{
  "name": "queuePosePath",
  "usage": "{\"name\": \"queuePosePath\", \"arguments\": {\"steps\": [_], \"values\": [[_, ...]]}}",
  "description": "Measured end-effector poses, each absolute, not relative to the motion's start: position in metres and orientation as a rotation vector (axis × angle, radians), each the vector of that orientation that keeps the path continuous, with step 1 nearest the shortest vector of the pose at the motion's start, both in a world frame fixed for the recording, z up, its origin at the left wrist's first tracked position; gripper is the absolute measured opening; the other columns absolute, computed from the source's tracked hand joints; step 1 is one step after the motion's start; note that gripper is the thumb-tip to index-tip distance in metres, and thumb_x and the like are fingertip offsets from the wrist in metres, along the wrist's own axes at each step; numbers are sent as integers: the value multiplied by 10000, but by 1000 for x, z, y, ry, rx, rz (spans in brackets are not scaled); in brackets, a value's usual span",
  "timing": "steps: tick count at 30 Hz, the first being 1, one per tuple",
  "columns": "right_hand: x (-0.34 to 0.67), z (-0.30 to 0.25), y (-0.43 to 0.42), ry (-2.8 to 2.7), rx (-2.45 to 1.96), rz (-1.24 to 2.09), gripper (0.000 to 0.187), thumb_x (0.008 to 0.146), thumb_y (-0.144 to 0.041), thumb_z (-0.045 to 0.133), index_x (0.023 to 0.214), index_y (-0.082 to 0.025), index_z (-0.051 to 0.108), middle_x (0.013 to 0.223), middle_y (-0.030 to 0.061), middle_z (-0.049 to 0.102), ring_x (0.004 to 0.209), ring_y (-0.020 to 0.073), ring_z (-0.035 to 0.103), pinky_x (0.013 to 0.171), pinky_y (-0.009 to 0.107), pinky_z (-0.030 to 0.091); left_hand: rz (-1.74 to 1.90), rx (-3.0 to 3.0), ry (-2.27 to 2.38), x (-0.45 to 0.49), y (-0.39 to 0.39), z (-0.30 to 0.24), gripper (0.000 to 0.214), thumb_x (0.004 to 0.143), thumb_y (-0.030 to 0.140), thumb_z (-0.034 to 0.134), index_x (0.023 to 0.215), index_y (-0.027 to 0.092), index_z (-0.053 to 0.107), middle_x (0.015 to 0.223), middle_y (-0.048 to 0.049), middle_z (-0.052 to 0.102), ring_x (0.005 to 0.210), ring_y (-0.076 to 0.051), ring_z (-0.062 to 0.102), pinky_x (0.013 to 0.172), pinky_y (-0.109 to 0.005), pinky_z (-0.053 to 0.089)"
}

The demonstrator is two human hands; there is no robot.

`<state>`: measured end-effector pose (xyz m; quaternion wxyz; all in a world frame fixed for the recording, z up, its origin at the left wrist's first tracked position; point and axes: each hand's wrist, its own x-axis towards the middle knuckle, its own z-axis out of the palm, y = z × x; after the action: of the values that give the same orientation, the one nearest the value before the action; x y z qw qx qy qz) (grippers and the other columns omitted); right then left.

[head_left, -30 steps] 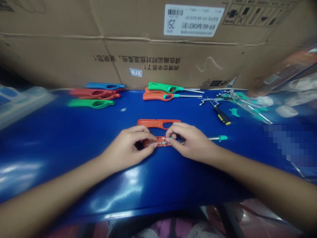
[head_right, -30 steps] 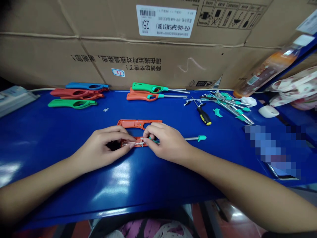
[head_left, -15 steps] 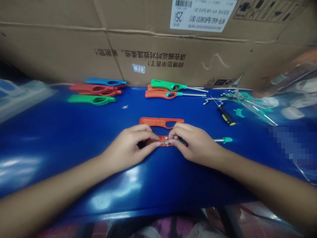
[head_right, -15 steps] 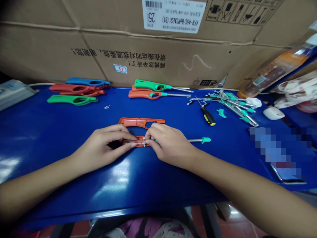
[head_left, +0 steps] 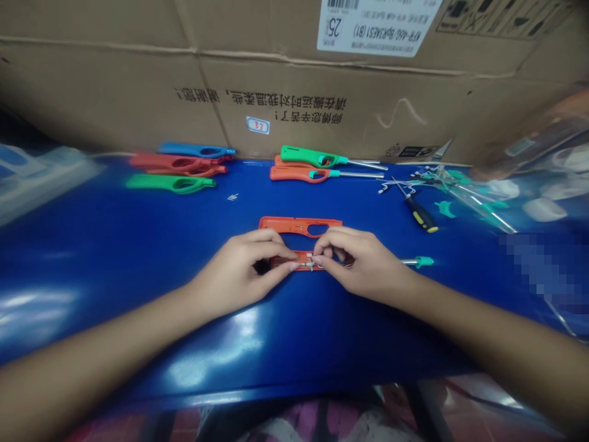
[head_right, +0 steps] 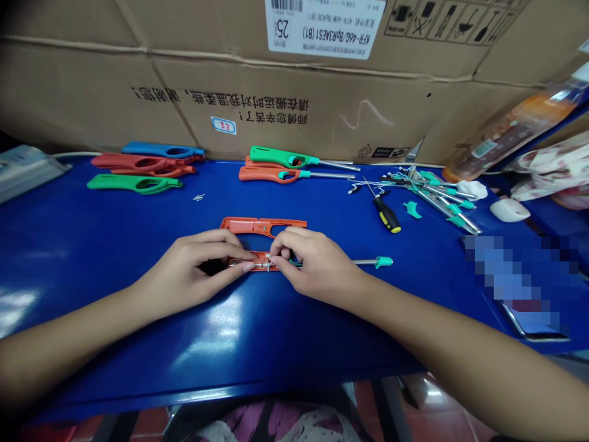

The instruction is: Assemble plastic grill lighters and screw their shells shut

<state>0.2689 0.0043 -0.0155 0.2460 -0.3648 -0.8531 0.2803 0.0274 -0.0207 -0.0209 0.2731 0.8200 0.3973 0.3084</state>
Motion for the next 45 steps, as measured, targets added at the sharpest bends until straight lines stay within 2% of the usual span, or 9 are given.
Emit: {"name": "queuePosePath", "arguments": {"steps": [5, 15, 21, 24, 30, 32, 38, 45], "values": [[266, -15, 5, -2295, -1037, 830, 56, 865, -131, 637, 863, -183, 656, 753, -24, 596, 610, 84, 480, 576, 221, 375, 832, 2202, 1083, 28, -21, -21, 154, 926, 272, 684, 1013, 197, 785, 900, -55, 685, 762, -137, 654, 643, -243, 516], [267, -17, 1, -2330, -1003, 714, 58, 907, -163, 589, 923, -199, 632, 813, -10, 608, 676, 109, 499, 645, 246, 390, 847, 2210, 1077, 31, -21, -17, 138, 921, 266, 687, 984, 192, 784, 893, -53, 694, 756, -130, 662, 640, -227, 525], [275, -4, 5, -2507, -922, 591, 143, 890, -134, 559, 1002, -204, 614, 958, 32, 649, 843, 155, 579, 723, 276, 423, 830, 2233, 1074, 28, -20, -17, 130, 916, 241, 681, 984, 181, 773, 901, -50, 697, 787, -135, 670, 697, -245, 542], [282, 6, 9, -2693, -847, 461, 118, 919, -169, 547, 1010, -207, 614, 977, 50, 663, 918, 192, 581, 768, 307, 425, 794, 2264, 1071, 24, -19, -17, 121, 916, 236, 674, 977, 186, 766, 914, -50, 706, 816, -150, 671, 731, -269, 545], [293, 15, 15, -2836, -817, 466, 73, 966, -213, 547, 951, -209, 619, 920, 29, 661, 808, 165, 576, 705, 293, 412, 748, 2396, 1089, 18, -15, -10, 110, 913, 268, 674, 954, 202, 752, 900, -41, 732, 838, -182, 649, 753, -314, 520], [293, 15, 15, -2842, -831, 467, 97, 977, -214, 535, 930, -206, 619, 901, 22, 661, 775, 154, 574, 681, 287, 405, 757, 2465, 1098, 18, -15, -7, 138, 911, 276, 671, 1002, 202, 745, 926, -50, 729, 862, -199, 631, 792, -344, 510], [291, 12, 13, -2842, -846, 428, 129, 998, -237, 503, 949, -207, 618, 931, 32, 674, 784, 158, 589, 679, 285, 405, 628, 2569, 970, 22, -20, -11, 280, 970, 246, 591, 1244, 246, 648, 1213, -69, 665, 1113, -221, 602, 962, -384, 454], [289, 10, 11, -2919, -716, 249, 234, 1040, -280, 424, 944, -190, 617, 891, 47, 646, 757, 163, 557, 680, 293, 408, 607, 2522, 911, 24, -22, -16, 289, 1004, 157, 509, 1248, 242, 640, 1214, -68, 641, 1132, -205, 581, 975, -373, 453]]}}
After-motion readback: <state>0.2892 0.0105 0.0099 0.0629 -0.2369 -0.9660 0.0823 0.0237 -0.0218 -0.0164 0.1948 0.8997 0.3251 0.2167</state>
